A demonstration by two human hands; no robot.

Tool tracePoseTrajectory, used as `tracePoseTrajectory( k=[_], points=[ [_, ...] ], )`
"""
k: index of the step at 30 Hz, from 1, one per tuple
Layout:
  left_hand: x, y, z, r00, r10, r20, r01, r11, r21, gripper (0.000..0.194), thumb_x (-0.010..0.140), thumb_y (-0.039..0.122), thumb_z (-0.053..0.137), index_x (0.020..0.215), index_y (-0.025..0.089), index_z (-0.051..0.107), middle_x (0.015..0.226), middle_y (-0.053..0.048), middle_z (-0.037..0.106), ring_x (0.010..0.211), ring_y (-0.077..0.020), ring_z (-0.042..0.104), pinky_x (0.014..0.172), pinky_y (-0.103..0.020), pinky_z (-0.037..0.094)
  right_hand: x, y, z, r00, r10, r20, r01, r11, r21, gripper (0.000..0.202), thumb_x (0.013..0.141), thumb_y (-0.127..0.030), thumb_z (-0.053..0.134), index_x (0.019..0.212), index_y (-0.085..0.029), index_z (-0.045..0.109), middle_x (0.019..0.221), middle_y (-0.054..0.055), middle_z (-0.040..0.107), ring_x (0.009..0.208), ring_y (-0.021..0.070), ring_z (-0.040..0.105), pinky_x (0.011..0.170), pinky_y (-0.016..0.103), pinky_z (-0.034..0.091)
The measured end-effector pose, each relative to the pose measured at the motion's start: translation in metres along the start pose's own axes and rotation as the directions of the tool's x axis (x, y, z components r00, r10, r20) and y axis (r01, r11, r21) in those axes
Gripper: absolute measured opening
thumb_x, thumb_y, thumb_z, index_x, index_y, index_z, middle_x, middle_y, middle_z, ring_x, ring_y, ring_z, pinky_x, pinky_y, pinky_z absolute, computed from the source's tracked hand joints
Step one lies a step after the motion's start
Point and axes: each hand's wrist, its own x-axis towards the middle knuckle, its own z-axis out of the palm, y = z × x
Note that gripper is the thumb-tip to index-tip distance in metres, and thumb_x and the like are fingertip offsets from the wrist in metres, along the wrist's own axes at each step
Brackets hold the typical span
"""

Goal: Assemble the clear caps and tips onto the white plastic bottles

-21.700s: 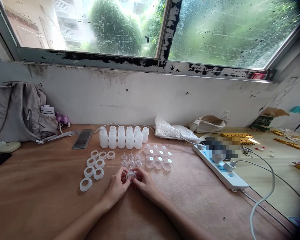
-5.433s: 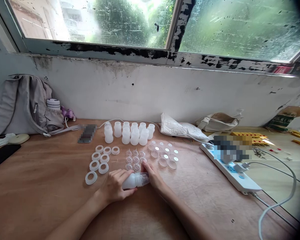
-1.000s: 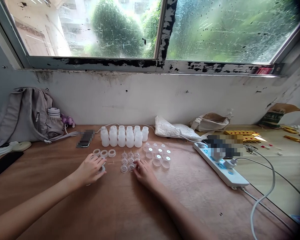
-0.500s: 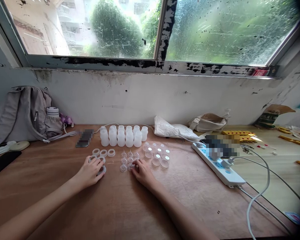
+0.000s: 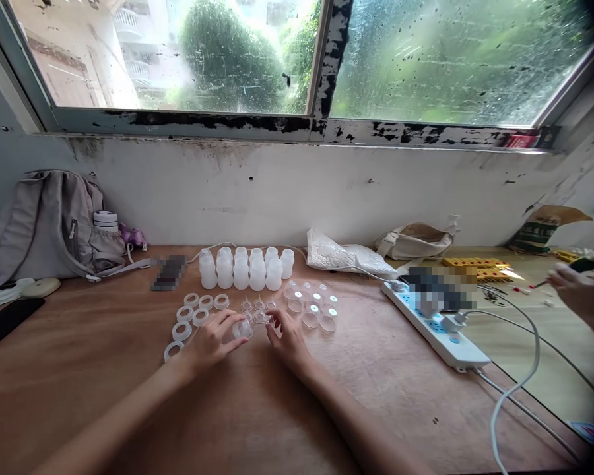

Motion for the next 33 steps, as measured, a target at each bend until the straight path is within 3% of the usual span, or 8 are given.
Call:
tracePoseTrajectory(
  k=[4, 10, 16, 21, 24, 26, 30, 33],
  points=[
    [0.010, 0.009, 0.023, 0.988, -0.019, -0.153, 0.013, 0.999, -0.044, 0.032, 0.078, 0.035, 0.053, 0.108, 0.023, 0.051, 0.102, -0.005, 0.060, 0.096, -0.0198, 0.054, 0.085, -0.034, 0.040, 0.001, -0.006, -0.004, 0.999, 0.002, -0.048, 0.001, 0.998, 0.061, 0.022, 0.077, -0.018, 0.046, 0.098, -0.021, 0.050, 0.075, 0.003, 0.054, 0.067, 0.0161, 0.051, 0.062, 0.029, 0.043],
    [0.015, 0.007, 0.046, 0.962, 0.043, -0.271, -0.046, 0.999, -0.007, 0.032, 0.079, 0.032, 0.054, 0.108, 0.020, 0.051, 0.102, -0.005, 0.063, 0.096, -0.0196, 0.055, 0.088, -0.038, 0.036, -0.001, -0.010, -0.004, 0.994, -0.102, -0.047, 0.106, 0.989, 0.101, 0.025, 0.076, -0.012, 0.046, 0.099, -0.020, 0.049, 0.078, 0.003, 0.057, 0.068, 0.0144, 0.053, 0.063, 0.028, 0.045],
    [0.005, 0.004, 0.050, 0.947, 0.046, -0.318, -0.048, 0.999, 0.004, 0.032, 0.078, 0.031, 0.056, 0.107, 0.019, 0.049, 0.100, -0.006, 0.064, 0.094, -0.0192, 0.057, 0.091, -0.040, 0.034, -0.007, -0.016, -0.004, 0.982, -0.174, 0.076, 0.160, 0.975, 0.155, 0.040, 0.074, -0.004, 0.041, 0.110, -0.021, 0.045, 0.093, 0.005, 0.058, 0.082, 0.0150, 0.056, 0.073, 0.029, 0.047],
    [0.000, 0.005, 0.047, 0.950, 0.045, -0.307, -0.049, 0.999, -0.006, 0.031, 0.078, 0.030, 0.055, 0.107, 0.020, 0.048, 0.101, -0.007, 0.063, 0.094, -0.0193, 0.057, 0.092, -0.041, 0.034, -0.009, -0.019, -0.005, 0.988, -0.140, 0.067, 0.125, 0.973, 0.193, 0.030, 0.078, -0.009, 0.043, 0.105, -0.021, 0.048, 0.090, 0.005, 0.061, 0.081, 0.0153, 0.058, 0.073, 0.029, 0.046],
    [0.000, 0.005, 0.047, 0.945, 0.041, -0.324, -0.048, 0.999, -0.014, 0.032, 0.079, 0.029, 0.054, 0.108, 0.019, 0.046, 0.101, -0.007, 0.063, 0.095, -0.0199, 0.058, 0.091, -0.041, 0.034, -0.006, -0.020, -0.007, 0.999, -0.032, -0.002, 0.032, 0.972, 0.235, 0.019, 0.079, -0.016, 0.048, 0.097, -0.020, 0.052, 0.081, 0.004, 0.060, 0.074, 0.0145, 0.056, 0.068, 0.028, 0.045],
    [-0.001, 0.006, 0.047, 0.945, 0.039, -0.325, -0.050, 0.998, -0.026, 0.032, 0.079, 0.028, 0.054, 0.109, 0.019, 0.045, 0.103, -0.008, 0.063, 0.097, -0.0200, 0.057, 0.092, -0.041, 0.034, -0.002, -0.019, -0.008, 0.994, 0.112, 0.009, -0.108, 0.934, 0.340, 0.018, 0.079, -0.023, 0.050, 0.096, -0.019, 0.053, 0.079, 0.004, 0.058, 0.070, 0.0141, 0.055, 0.062, 0.027, 0.045],
    [-0.002, 0.007, 0.048, 0.952, 0.056, -0.300, -0.080, 0.994, -0.069, 0.034, 0.081, 0.024, 0.051, 0.113, 0.018, 0.041, 0.108, -0.008, 0.060, 0.104, -0.0193, 0.052, 0.094, -0.040, 0.031, 0.004, -0.016, -0.007, 0.885, 0.293, 0.362, -0.461, 0.658, 0.595, 0.027, 0.074, -0.035, 0.054, 0.094, -0.016, 0.055, 0.068, 0.002, 0.055, 0.055, 0.0127, 0.054, 0.045, 0.024, 0.043],
    [-0.002, 0.012, 0.046, 0.964, 0.027, -0.266, -0.052, 0.995, -0.087, 0.035, 0.080, 0.023, 0.051, 0.113, 0.018, 0.043, 0.111, -0.009, 0.058, 0.106, -0.0214, 0.049, 0.092, -0.039, 0.032, 0.005, -0.013, -0.004, 0.852, 0.301, 0.429, -0.520, 0.586, 0.621, 0.025, 0.070, -0.035, 0.058, 0.084, -0.014, 0.056, 0.062, 0.000, 0.054, 0.047, 0.0099, 0.051, 0.044, 0.023, 0.042]
  ],
)
